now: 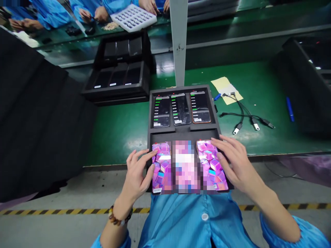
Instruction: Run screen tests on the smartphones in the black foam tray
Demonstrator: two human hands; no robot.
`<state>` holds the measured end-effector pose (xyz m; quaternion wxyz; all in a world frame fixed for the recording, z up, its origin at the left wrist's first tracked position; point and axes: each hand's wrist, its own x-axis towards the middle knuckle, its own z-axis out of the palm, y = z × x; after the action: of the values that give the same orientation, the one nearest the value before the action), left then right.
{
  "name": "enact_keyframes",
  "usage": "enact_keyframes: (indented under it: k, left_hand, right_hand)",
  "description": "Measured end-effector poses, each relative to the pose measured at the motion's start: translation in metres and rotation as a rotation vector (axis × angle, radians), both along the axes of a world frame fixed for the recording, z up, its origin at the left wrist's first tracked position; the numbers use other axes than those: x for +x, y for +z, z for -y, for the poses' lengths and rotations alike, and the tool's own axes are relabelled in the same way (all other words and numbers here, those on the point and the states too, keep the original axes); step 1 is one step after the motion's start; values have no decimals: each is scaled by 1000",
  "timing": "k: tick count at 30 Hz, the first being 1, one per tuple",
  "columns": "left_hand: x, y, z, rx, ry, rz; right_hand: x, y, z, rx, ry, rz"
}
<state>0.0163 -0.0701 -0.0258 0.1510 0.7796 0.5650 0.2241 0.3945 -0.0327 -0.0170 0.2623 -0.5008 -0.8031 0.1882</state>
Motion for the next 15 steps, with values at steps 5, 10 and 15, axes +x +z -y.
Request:
enact_keyframes:
  k: [5,10,15]
  left_hand:
    - [7,9,-7,20,-139,70]
    - [35,20,-6,-73,-422,138]
    - [51,16,-22,-152,-314,-14]
  right_hand:
    - [12,-1,22,-38,67,-54]
    - [10,-4,37,-30,134,-75]
    - [27,-8,32,-64,-59,-78]
